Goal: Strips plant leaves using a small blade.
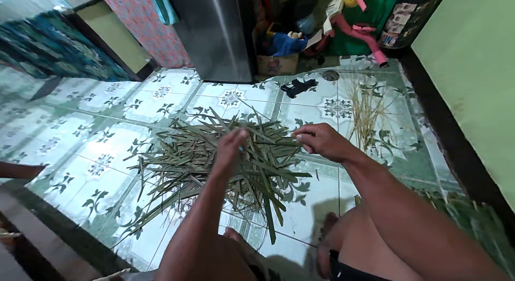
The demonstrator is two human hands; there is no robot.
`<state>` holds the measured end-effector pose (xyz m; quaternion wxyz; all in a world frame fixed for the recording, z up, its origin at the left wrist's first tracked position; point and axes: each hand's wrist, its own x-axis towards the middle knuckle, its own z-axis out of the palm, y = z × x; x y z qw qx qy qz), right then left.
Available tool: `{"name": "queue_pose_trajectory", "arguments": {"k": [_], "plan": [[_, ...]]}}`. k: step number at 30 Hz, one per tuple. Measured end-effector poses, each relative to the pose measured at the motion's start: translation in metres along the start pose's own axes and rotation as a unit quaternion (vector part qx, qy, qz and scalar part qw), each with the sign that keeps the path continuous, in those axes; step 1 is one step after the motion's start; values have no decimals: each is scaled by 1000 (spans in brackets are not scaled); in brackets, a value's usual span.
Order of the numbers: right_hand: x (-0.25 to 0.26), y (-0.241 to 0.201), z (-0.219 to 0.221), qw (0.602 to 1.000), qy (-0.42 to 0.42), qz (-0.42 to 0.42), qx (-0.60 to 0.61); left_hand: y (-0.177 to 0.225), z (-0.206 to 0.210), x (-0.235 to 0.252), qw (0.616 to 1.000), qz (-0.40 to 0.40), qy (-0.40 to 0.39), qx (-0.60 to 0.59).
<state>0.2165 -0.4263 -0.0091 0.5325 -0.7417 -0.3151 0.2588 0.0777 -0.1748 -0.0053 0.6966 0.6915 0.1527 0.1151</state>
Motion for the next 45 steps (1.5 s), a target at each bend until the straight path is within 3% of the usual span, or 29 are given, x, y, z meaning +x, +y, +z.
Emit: {"name": "queue_pose_trajectory", "arguments": {"k": [2,4,6,11,16,21,26,31,36,40,45], "plan": [[0,-6,11,1000,-10,-12,15,-4,30,-10,992,-16,-106,64],[-1,-9,20,999,-14,-36,24,-5,48,-14,984,-22,-168,57],[-4,-10,22,998,-16,-53,18,-2,45,-11,988,-21,-151,21],[-3,-6,15,998,-10,-58,-13,2,22,4,999,-7,-19,-50],[-1,-5,18,995,8,-87,-48,-2,51,-11,992,-23,-116,34],[-7,1,8,990,15,-108,-86,12,7,9,997,20,-18,-73],[-5,-1,13,989,27,-108,-93,5,36,-4,995,-48,-86,-18],[-7,-3,11,992,20,-96,-79,5,4,14,996,-16,-11,-86],[-6,-3,10,995,-5,-88,-48,5,18,3,993,-40,-69,-92],[-8,-3,6,996,-25,-84,-25,10,-15,15,990,2,-2,-140],[-5,-3,9,996,-30,-75,-27,8,14,1,993,-37,-45,-101]]}}
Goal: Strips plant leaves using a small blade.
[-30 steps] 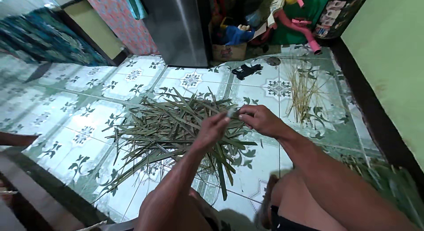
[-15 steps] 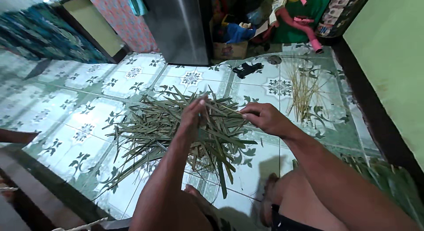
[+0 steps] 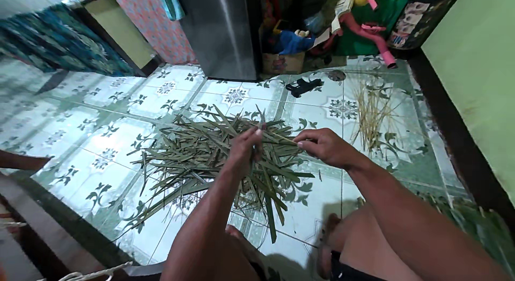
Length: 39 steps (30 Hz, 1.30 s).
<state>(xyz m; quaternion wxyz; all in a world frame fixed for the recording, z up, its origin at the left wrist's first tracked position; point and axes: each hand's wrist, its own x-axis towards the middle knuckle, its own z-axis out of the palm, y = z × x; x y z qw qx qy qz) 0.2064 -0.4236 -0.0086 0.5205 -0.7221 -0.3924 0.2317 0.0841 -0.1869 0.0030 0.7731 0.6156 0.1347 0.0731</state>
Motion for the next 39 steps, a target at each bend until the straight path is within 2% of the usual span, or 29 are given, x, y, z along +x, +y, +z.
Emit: {"name": "queue_pose_trajectory", "arguments": {"k": [2,5,7,10,13,15,19,23,24,28,31,33,35,37,39], "plan": [[-3,0,-4,1000,0,-3,-9,9,-11,2,999,22,30,-11],[-5,2,-10,1000,13,16,-9,22,-42,8,988,65,125,-60],[-3,5,-10,998,19,52,-5,14,-40,6,987,63,138,-48],[2,-1,-2,996,11,84,2,-8,-4,-2,995,33,52,74],[4,-6,8,998,-3,55,22,-20,31,-10,987,14,-69,142],[2,-5,11,999,-11,34,24,-16,30,-11,993,7,-58,104],[-1,1,5,1000,-11,18,11,-7,3,1,999,26,30,26],[0,1,6,1000,-8,5,15,-18,24,-9,995,-8,-67,75],[-1,0,4,1000,-12,2,5,-17,26,-10,995,-11,-71,66],[-8,4,-9,999,-30,-1,-32,4,-23,6,998,41,53,5],[-7,8,-16,992,-22,9,-127,15,-53,8,986,85,128,65],[-2,13,-19,971,-52,35,-232,22,-58,-1,975,82,75,191],[4,17,-16,938,-107,57,-324,23,-47,-9,933,18,-52,355],[8,15,-6,907,-151,48,-390,7,-24,-10,834,-66,-209,506],[10,9,7,887,-177,19,-426,-17,-1,-8,761,-144,-317,548]]}}
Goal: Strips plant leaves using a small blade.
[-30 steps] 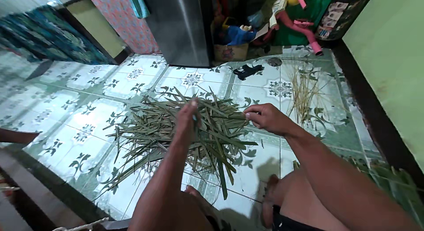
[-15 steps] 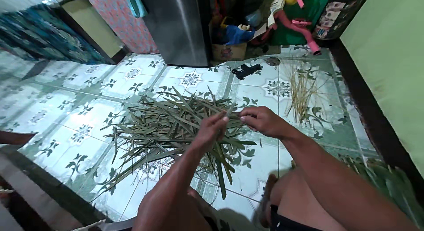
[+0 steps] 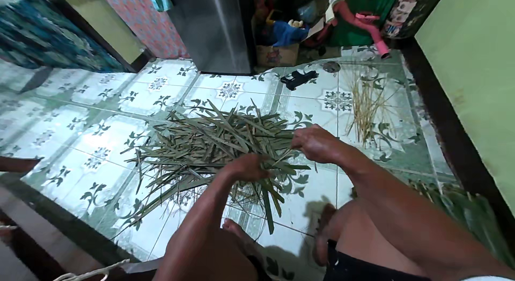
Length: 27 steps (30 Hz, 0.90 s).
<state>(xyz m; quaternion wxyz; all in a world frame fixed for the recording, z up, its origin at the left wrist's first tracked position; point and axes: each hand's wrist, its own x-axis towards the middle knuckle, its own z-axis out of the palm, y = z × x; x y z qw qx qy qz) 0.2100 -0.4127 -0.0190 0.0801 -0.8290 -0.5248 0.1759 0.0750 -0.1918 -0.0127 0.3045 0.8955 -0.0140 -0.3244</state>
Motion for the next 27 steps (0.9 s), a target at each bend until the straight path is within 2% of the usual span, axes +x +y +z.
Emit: {"name": "queue_pose_trajectory", "arguments": {"k": [2,4,6,7,8,9,10,12,14,16,20,23,25,27], "plan": [[4,-12,4,998,32,-38,-37,-4,18,19,998,24,-49,8],[3,-17,14,979,175,-97,-35,-14,24,31,998,25,-40,-40],[5,-21,19,913,377,-154,9,-20,20,30,991,8,23,-128],[5,-23,17,882,440,-160,44,-20,16,27,980,4,66,-187],[4,-24,15,871,462,-144,88,-20,13,24,961,8,109,-255],[2,-23,14,879,441,-110,140,-19,10,22,935,22,149,-321],[0,-21,14,902,382,-65,192,-17,8,21,907,38,180,-378],[4,-16,14,938,197,2,284,-10,5,21,854,71,232,-461],[13,-18,20,940,85,6,331,0,6,20,815,98,262,-508],[17,-26,23,925,75,2,371,9,9,19,799,118,268,-525],[12,-27,21,912,143,-24,384,16,7,8,804,150,264,-510],[6,-16,17,922,174,-83,336,1,-16,-15,769,183,321,-521],[3,-13,15,930,182,-98,305,-12,-28,-27,736,214,353,-537],[2,-15,15,934,189,-97,287,-15,-27,-30,726,222,363,-541]]}}
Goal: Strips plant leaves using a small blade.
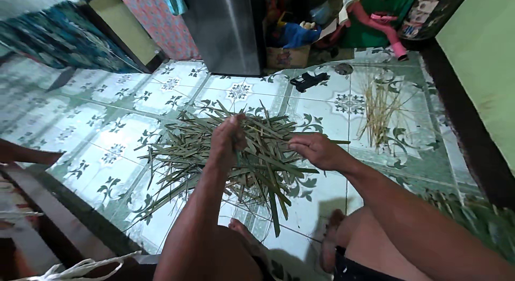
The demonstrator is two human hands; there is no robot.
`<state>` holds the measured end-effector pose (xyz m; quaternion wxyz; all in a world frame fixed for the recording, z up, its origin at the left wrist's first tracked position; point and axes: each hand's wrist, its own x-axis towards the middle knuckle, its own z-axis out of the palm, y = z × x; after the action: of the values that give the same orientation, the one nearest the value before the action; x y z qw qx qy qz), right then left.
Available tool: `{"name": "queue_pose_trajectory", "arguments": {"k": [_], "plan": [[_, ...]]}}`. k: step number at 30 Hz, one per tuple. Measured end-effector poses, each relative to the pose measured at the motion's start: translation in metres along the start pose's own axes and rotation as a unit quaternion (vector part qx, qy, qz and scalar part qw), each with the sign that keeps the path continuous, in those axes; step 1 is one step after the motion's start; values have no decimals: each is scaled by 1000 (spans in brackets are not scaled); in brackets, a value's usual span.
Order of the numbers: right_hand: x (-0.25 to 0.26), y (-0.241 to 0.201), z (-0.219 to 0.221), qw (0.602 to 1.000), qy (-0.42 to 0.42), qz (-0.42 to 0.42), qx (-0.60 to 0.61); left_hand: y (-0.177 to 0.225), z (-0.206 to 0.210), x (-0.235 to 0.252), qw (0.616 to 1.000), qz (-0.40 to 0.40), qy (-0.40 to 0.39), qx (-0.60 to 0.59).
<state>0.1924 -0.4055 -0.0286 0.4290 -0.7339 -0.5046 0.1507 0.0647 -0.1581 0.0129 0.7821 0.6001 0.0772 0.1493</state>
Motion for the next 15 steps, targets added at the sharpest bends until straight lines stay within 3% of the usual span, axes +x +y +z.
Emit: {"name": "queue_pose_trajectory", "arguments": {"k": [5,10,15], "plan": [[-1,-3,2,999,22,-22,-4,-15,36,-17,988,-93,-74,93],[-9,-1,-6,999,19,-36,-10,6,1,-8,1000,-2,-18,9],[-8,-1,-5,1000,-6,-18,4,-12,34,-21,990,-89,-79,70]]}}
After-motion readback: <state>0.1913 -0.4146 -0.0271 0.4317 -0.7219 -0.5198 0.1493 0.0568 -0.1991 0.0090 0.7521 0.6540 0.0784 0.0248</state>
